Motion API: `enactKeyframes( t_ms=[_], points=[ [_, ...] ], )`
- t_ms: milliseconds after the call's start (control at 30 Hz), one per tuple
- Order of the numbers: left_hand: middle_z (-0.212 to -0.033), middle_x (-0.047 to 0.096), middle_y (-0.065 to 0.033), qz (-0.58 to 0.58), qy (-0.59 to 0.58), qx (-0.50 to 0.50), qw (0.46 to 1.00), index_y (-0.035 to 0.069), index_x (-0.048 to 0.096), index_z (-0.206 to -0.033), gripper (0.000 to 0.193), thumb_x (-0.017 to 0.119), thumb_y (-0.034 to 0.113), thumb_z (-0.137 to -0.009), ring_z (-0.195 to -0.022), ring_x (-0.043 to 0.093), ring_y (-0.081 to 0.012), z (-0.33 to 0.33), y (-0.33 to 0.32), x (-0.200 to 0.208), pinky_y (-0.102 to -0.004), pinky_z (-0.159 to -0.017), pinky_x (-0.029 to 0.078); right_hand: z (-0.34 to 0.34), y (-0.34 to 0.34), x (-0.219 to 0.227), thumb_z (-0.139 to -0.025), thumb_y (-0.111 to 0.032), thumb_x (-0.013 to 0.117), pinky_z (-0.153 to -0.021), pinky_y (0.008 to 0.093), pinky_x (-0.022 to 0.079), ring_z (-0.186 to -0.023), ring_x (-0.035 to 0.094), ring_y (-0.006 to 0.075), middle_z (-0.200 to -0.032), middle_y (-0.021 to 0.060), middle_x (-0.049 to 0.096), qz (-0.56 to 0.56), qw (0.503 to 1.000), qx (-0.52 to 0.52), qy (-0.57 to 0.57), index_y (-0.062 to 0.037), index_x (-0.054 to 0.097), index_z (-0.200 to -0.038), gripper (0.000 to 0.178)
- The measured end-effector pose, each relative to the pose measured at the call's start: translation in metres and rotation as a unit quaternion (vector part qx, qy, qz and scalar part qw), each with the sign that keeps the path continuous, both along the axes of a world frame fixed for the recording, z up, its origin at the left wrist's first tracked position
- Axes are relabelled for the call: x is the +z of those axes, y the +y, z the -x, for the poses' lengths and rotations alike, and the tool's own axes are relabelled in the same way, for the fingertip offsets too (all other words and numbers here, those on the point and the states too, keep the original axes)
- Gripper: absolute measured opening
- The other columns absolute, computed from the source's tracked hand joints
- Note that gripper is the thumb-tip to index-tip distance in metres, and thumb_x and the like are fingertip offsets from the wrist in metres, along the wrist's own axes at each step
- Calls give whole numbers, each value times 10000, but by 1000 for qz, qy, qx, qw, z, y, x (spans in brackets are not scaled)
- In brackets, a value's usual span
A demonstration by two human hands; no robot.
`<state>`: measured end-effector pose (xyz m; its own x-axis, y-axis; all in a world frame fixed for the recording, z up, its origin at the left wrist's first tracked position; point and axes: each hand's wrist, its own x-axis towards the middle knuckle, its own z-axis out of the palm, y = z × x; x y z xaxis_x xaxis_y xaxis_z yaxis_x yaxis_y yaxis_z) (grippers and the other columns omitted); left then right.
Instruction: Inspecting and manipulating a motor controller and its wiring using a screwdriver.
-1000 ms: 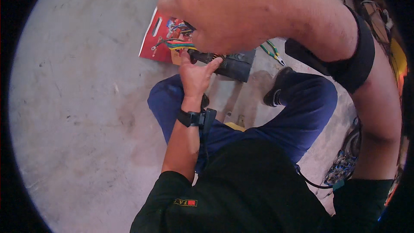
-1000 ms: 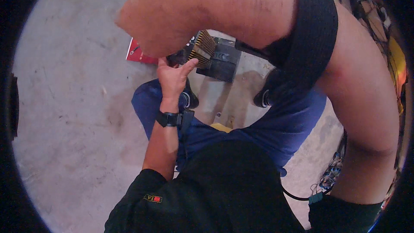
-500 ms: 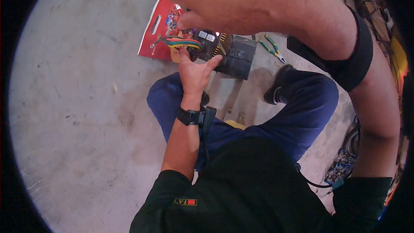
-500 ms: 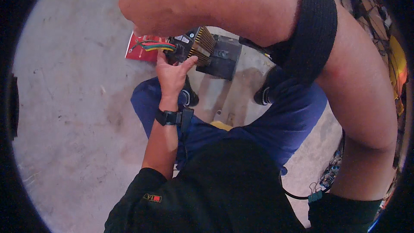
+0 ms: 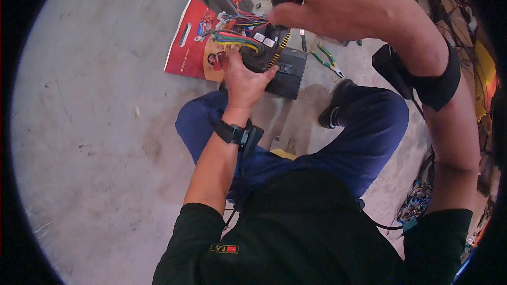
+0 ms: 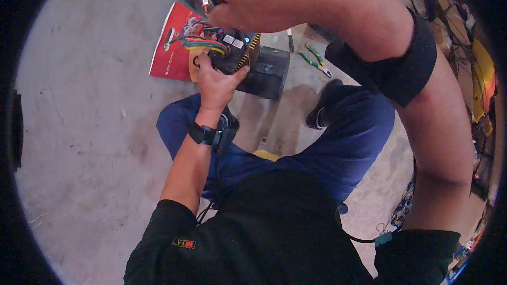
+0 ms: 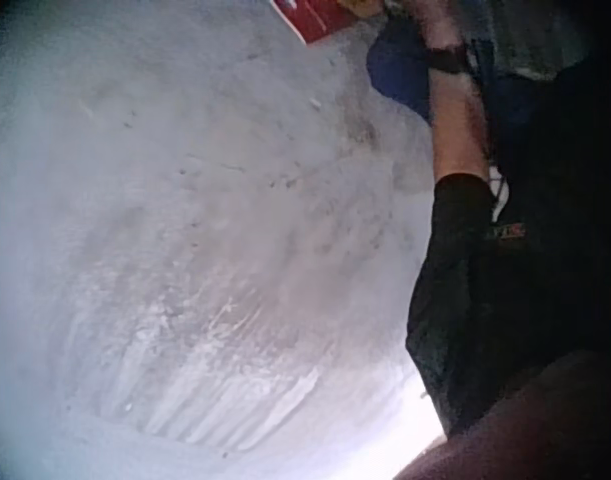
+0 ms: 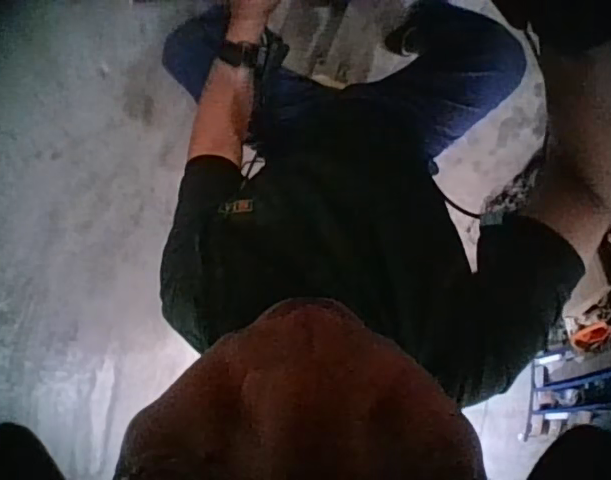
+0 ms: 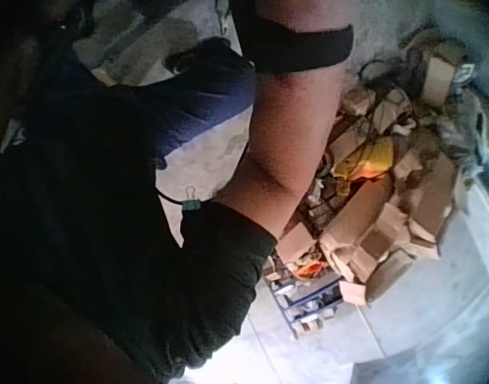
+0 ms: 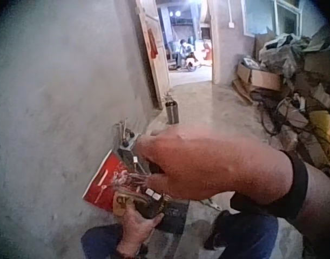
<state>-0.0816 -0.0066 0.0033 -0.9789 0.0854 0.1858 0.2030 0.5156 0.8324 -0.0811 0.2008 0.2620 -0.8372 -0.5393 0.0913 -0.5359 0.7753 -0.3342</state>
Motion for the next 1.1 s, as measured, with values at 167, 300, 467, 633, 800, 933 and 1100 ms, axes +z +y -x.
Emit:
enactKeyframes(
  t_ms=[167,300,467,633,800,933,1100],
  points=[
    [-1178,688,-222,40,36,-40,998,-7,517,-1316,846,942,265,-637,-1107,679,-396,9,-5,12,-456,-931,543,-12,17,-19,-960,-250,688,-746,458,538,-881,703,408,-922,214,714,29,997,19,71,18,605,-1077,304],
    [-1108,713,-215,102,94,-58,989,10,527,-1304,838,927,311,-633,-1037,705,-398,6,-3,26,-467,-895,556,-48,30,-8,-948,-213,700,-730,441,542,-848,705,380,-896,192,719,35,996,-84,4,14,599,-1084,283],
    [-1099,718,-224,146,110,-96,978,-1,534,-1294,823,912,325,-640,-1043,705,-395,18,-12,37,-455,-895,558,-47,20,-20,-979,-254,682,-703,423,540,-805,711,341,-855,199,712,147,979,-127,-65,28,621,-1036,294],
    [-1091,729,-229,128,68,-90,985,-19,551,-1266,814,920,331,-631,-1047,711,-386,24,-17,38,-444,-902,558,-20,32,-23,-956,-215,659,-711,428,532,-808,699,331,-895,226,706,24,991,-129,-19,47,585,-1159,339],
    [-1102,734,-248,128,28,-64,989,-53,557,-1243,844,944,355,-613,-1039,720,-383,52,-15,31,-443,-921,551,32,24,-34,-856,-180,713,-691,408,548,-779,695,276,-940,190,708,81,990,-90,-75,63,584,-1205,445],
    [-1101,733,-258,119,5,-79,990,-73,552,-1253,872,947,366,-611,-1049,717,-390,72,-19,21,-445,-934,546,77,12,-23,-830,-164,725,-664,410,557,-782,697,270,-952,171,726,44,988,-74,-130,52,598,-1220,464],
    [-1146,746,-178,89,-15,-78,993,-59,586,-1270,808,966,188,-601,-1050,731,-268,77,-20,10,-377,-945,555,125,-10,-22,-840,-168,700,-653,413,568,-810,716,262,-959,133,749,-37,979,-57,-190,34,708,-1030,278]
  ],
)
